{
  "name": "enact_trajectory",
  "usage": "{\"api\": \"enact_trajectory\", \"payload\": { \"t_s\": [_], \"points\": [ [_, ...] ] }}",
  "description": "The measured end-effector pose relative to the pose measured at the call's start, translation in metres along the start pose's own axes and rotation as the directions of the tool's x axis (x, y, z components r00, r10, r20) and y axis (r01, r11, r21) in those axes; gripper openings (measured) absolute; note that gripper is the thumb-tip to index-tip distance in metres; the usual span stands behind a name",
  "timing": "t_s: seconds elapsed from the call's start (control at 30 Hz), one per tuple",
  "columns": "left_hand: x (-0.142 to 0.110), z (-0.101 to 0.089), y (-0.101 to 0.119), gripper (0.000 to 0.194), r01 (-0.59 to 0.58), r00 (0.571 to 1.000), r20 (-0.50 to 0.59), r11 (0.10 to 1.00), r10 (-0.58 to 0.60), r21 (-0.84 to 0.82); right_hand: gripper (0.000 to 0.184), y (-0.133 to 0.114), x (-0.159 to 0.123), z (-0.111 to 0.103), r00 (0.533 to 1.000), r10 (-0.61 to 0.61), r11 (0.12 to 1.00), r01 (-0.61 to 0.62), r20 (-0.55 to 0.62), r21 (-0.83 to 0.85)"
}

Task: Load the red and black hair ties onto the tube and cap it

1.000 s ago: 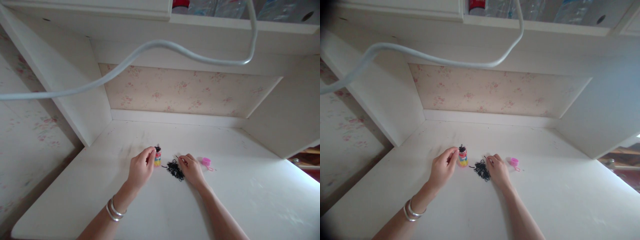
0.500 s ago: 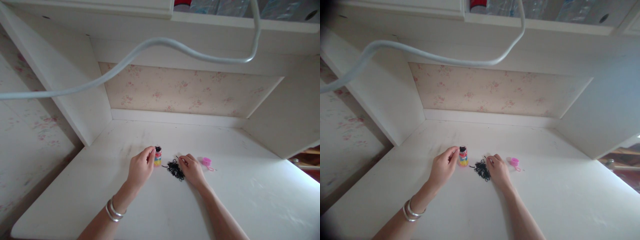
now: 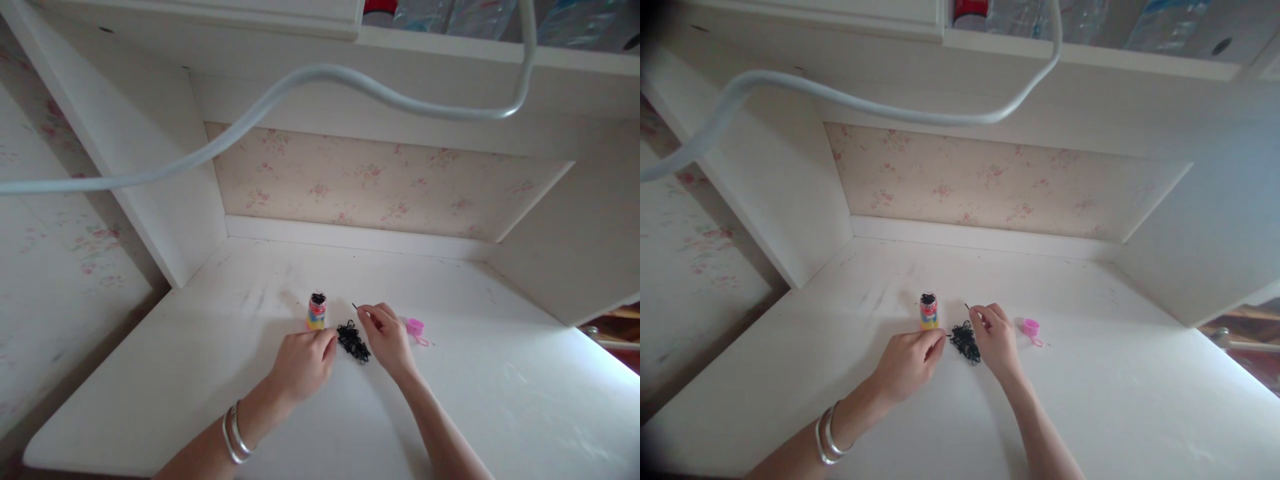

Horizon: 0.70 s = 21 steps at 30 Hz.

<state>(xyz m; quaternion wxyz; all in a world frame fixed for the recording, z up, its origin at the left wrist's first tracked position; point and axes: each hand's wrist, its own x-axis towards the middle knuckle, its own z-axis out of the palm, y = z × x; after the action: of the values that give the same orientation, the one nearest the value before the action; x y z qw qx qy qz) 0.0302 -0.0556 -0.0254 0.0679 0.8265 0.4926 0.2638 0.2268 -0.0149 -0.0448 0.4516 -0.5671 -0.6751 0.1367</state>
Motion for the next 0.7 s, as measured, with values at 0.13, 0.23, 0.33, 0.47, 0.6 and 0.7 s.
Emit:
{"api": "enact_trajectory", "payload": {
  "t_s": [0.13,0.23,0.33,0.47,0.6,0.7],
  "points": [
    [-0.001,0.012,0.002,0.020,0.012,0.988,0.152,0.994,-0.028,0.109,0.023,-0.045,0.012,-0.003,0.991,-0.123,0.990,0.118,0.060,0.072],
    [0.001,0.018,-0.001,0.022,0.046,0.977,0.199,0.986,-0.078,0.162,0.021,-0.067,0.024,0.001,0.972,-0.205,0.977,0.196,0.116,0.086],
    [0.002,0.021,-0.006,0.024,0.057,0.969,0.228,0.982,-0.098,0.180,0.019,-0.075,0.033,0.009,0.953,-0.259,0.966,0.253,0.160,0.062],
    [0.002,0.024,-0.009,0.025,0.055,0.963,0.253,0.986,-0.093,0.154,0.020,-0.076,0.037,0.015,0.947,-0.262,0.965,0.263,0.185,0.020],
    [0.002,0.027,-0.008,0.024,0.059,0.962,0.256,0.989,-0.092,0.133,0.020,-0.076,0.037,0.015,0.943,-0.258,0.965,0.262,0.212,0.007],
    [0.002,0.028,-0.008,0.024,0.055,0.965,0.247,0.991,-0.084,0.121,0.020,-0.075,0.037,0.016,0.943,-0.254,0.965,0.261,0.216,-0.003]
  ]
}}
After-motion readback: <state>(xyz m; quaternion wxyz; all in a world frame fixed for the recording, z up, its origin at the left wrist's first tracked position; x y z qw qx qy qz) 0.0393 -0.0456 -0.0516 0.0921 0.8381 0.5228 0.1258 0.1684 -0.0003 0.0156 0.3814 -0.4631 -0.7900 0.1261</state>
